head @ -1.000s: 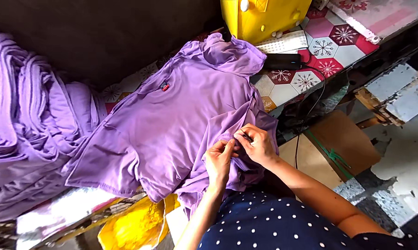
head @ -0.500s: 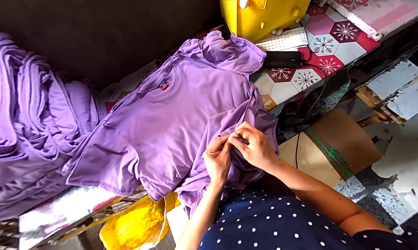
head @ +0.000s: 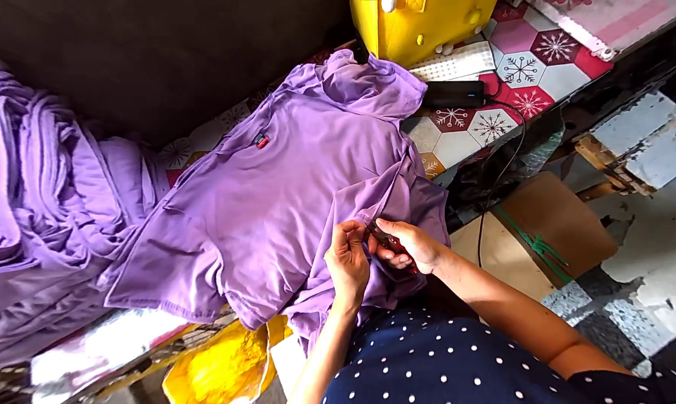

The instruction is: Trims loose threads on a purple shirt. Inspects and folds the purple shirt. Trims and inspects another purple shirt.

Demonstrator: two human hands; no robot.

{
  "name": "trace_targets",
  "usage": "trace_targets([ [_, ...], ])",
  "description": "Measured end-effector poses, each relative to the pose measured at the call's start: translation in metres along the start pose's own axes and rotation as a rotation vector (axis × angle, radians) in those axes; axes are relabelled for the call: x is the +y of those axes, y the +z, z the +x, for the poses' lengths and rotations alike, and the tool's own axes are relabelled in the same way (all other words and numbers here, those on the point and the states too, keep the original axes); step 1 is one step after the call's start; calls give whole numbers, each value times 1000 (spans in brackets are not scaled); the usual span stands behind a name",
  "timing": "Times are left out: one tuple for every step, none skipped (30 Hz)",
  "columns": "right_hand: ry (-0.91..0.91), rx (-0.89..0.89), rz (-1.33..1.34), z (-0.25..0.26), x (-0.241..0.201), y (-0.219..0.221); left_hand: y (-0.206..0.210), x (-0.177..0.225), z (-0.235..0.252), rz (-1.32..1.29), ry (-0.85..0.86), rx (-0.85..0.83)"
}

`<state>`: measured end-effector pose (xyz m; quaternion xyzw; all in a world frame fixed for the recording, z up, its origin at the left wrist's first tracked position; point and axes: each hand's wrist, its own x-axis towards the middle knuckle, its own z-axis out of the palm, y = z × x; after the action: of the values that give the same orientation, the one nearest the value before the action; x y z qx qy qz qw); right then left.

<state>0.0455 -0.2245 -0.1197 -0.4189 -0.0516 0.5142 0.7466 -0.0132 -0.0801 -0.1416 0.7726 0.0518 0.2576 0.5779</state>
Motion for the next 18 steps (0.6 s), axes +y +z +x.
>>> trace_targets([
  [23, -14, 61, 1, 0, -3, 0, 0, 0, -10, 6, -7],
  [45, -26, 106, 2, 0, -7, 0, -1, -1, -22, 11, -12],
  [60, -37, 136, 3, 1, -10, 0, -2, -1, -30, 14, -17],
  [71, -51, 140, 2, 1, -12, 0, -2, -1, -31, 16, -20],
  [82, -62, 124, 1, 1, -12, 0, -2, -1, -28, 17, -21],
  [96, -71, 98, -1, 0, -11, 0, -2, -1, -24, 17, -22],
  [105, -77, 84, -2, 0, -10, 0, -2, -1, -19, 16, -23],
  [106, -84, 91, -2, 0, -9, 0, -1, -1, -14, 16, -27],
  [97, -97, 119, -2, 1, -10, 0, -2, -1, -12, 20, -35],
  [80, -111, 159, 0, 2, -12, 0, -2, -1, -9, 29, -46],
  [68, -114, 192, 1, 3, -14, 0, -2, -2, -7, 41, -56],
  [67, -105, 214, 3, 2, -16, 0, -3, -2, -3, 47, -61],
  [73, -86, 219, 3, 2, -17, 0, -3, -2, 2, 48, -60],
  [81, -63, 216, 4, 1, -17, 0, -3, -2, 9, 46, -60],
  [89, -38, 200, 4, 1, -16, 0, -3, -2, 13, 44, -60],
  [92, -3, 168, 4, 0, -14, 0, -3, -2, 14, 43, -62],
  [90, 42, 115, 4, -1, -11, 1, -3, -2, 11, 42, -65],
  [79, 85, 50, 3, -2, -8, 3, -3, -2, 5, 40, -68],
])
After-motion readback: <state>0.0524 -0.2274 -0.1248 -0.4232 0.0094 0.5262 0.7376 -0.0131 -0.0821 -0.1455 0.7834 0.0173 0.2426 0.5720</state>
